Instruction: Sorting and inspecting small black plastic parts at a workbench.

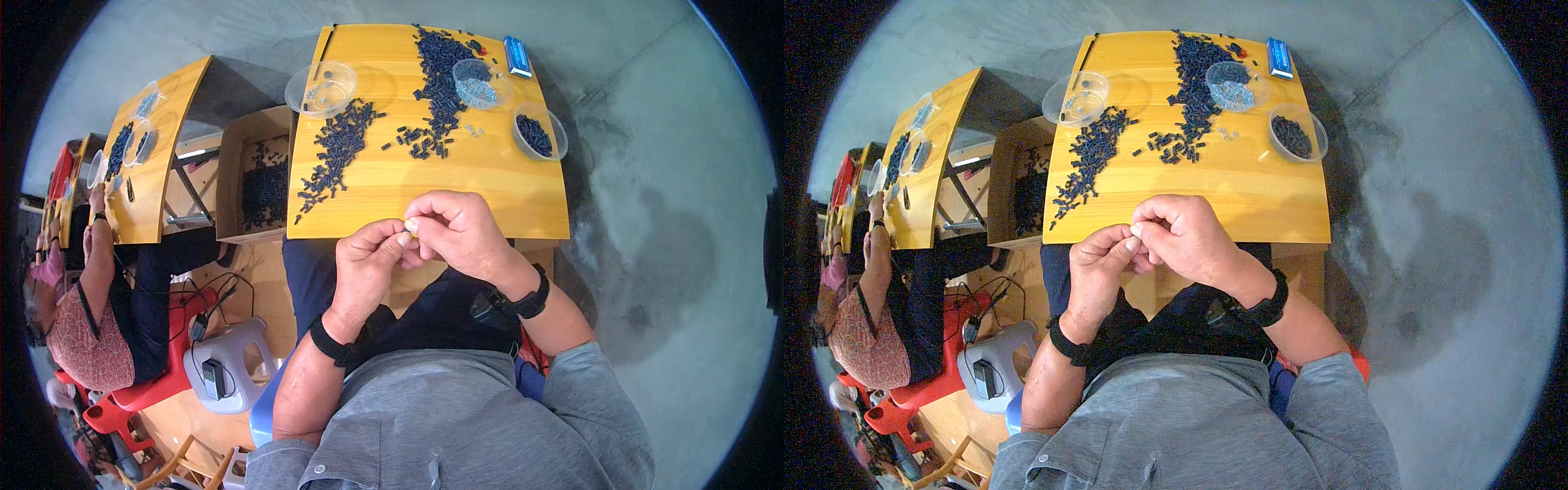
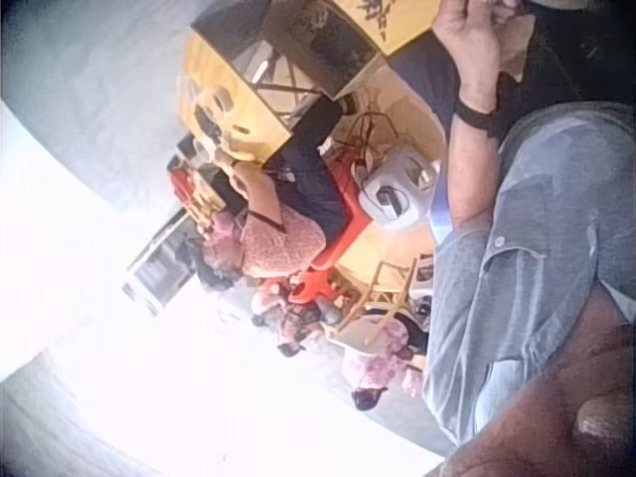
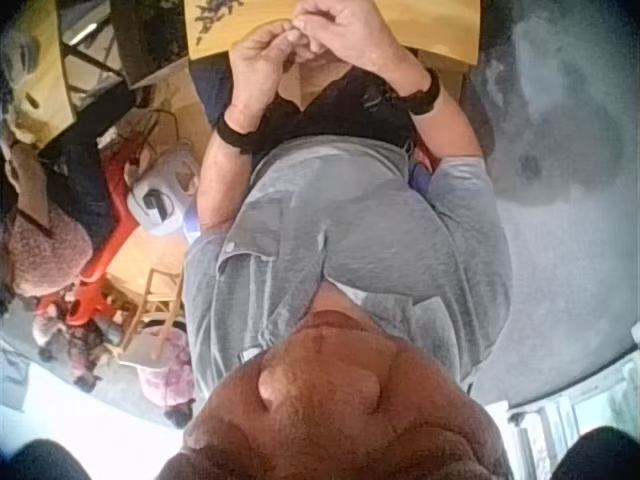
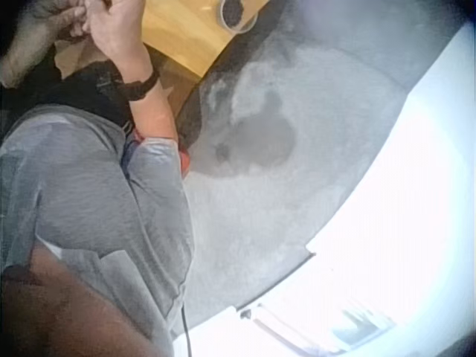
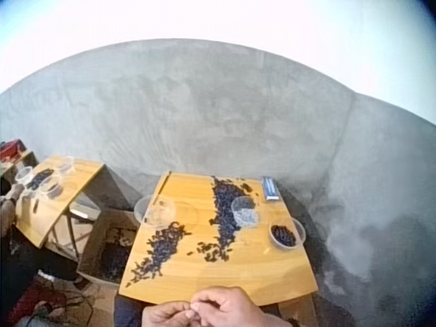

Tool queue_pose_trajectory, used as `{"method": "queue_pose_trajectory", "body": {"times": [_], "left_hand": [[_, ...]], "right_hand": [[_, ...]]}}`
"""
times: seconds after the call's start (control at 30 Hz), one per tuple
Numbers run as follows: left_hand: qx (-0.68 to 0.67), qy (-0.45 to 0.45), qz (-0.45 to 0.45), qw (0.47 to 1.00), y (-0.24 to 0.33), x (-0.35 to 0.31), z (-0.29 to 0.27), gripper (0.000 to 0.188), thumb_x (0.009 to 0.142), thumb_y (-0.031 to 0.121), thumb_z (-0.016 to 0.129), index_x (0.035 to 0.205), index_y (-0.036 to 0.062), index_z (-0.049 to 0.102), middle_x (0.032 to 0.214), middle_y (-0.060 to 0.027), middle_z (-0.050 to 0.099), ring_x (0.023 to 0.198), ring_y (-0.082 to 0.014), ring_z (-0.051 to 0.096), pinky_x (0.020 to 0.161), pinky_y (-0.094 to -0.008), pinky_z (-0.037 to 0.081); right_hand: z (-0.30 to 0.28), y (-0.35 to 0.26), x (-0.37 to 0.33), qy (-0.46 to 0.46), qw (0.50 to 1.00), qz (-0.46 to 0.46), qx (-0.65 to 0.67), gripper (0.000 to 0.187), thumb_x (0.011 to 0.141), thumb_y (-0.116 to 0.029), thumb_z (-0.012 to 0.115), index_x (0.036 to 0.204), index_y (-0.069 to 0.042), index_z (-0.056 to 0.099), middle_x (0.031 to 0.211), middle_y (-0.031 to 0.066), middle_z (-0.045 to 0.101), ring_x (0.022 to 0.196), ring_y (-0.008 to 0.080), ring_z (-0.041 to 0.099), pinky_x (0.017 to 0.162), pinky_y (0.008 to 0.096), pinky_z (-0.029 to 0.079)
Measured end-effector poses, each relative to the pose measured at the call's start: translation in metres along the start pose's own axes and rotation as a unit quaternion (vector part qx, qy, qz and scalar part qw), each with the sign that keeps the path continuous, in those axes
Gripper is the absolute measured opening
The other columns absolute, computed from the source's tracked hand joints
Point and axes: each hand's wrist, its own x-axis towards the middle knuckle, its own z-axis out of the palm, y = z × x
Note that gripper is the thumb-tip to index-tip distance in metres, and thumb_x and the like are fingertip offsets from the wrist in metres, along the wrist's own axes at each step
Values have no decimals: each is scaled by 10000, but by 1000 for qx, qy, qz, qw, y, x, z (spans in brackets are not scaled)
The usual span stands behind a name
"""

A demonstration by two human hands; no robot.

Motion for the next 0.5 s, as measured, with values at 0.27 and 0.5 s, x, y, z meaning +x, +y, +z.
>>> {"method": "queue_pose_trajectory", "body": {"times": [0.27, 0.5], "left_hand": [[-96, -5, -39, 995, -1, -2, 5, 134, 915, 52, 533, 956, -31, 629, 815, -82, 663, 662, -121, 625, 616, -237, 513], [-107, -21, -52, 993, 5, -2, 3, 141, 918, 67, 514, 961, -13, 621, 831, -78, 658, 653, -142, 621, 616, -255, 511]], "right_hand": [[-9, 5, 3, -28, 998, 19, 43, 132, 893, -91, 565, 849, 17, 628, 646, 12, 597, 499, 38, 525, 445, 183, 422], [-18, 2, 8, -78, 986, 59, 135, 180, 911, -116, 555, 939, 51, 618, 695, 56, 599, 519, 87, 558, 458, 190, 442]]}}
